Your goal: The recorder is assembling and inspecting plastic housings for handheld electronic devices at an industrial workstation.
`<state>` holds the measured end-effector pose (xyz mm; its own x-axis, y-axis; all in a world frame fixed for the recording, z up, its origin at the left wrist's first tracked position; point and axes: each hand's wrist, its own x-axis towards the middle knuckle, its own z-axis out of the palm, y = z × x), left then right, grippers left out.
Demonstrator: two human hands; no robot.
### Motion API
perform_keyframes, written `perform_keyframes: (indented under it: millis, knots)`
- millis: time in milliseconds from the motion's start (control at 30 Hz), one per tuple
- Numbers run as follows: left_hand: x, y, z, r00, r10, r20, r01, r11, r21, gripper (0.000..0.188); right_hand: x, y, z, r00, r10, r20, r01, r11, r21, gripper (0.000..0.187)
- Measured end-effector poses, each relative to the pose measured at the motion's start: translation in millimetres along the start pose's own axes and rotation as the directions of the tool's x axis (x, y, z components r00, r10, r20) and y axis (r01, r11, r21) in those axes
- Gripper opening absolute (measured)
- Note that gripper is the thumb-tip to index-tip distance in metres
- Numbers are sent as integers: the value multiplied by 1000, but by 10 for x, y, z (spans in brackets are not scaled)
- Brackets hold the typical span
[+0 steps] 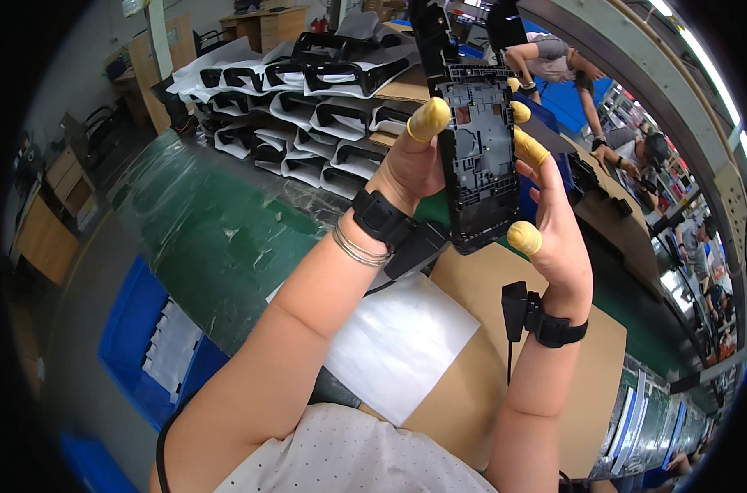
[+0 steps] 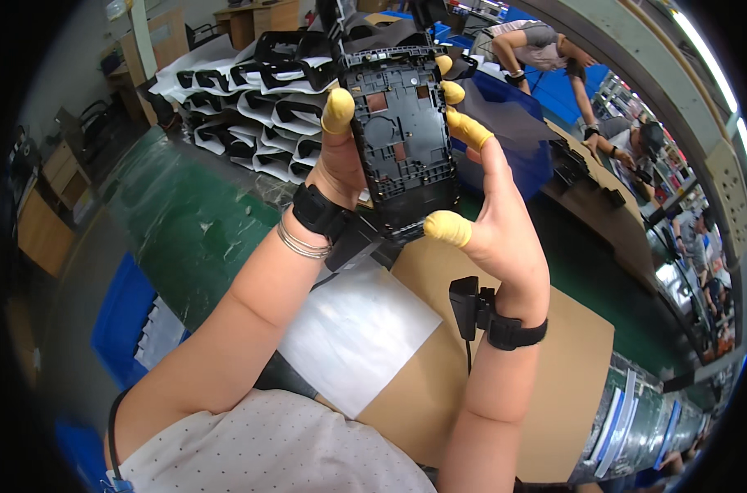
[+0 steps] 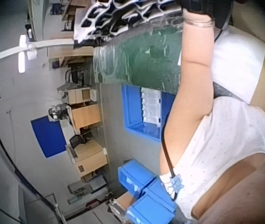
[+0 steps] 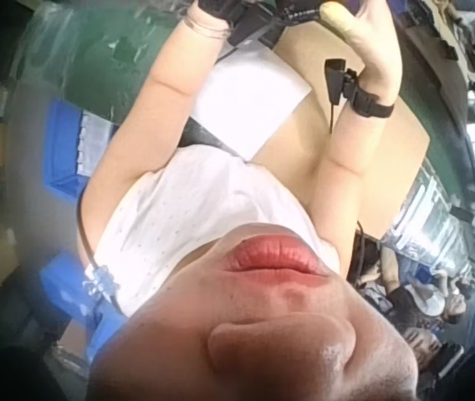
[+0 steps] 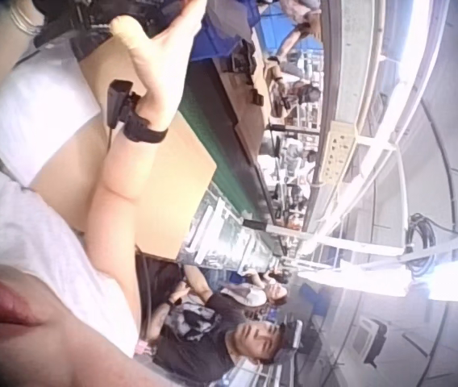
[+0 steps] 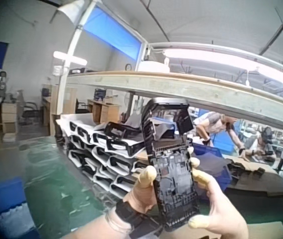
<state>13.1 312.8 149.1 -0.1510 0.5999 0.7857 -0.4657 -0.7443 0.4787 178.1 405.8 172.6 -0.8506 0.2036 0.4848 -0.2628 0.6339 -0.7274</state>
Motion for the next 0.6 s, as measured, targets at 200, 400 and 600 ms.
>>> perform_keyframes:
  millis: [200, 400, 600]
  knots:
    - [0, 69, 192, 997, 43, 65, -50, 993, 107, 100, -187, -314, 183, 985, -113, -130, 52, 916, -397, 120]
    - [-343, 187, 498, 986, -137, 93, 133, 990, 42, 98, -629, -674, 351, 974, -48, -220, -72, 861, -503, 102]
    - [-791, 349, 784, 925, -374, 65, 349, 905, 244, 102, -1222, -956, 449, 961, 119, -252, -219, 880, -422, 86]
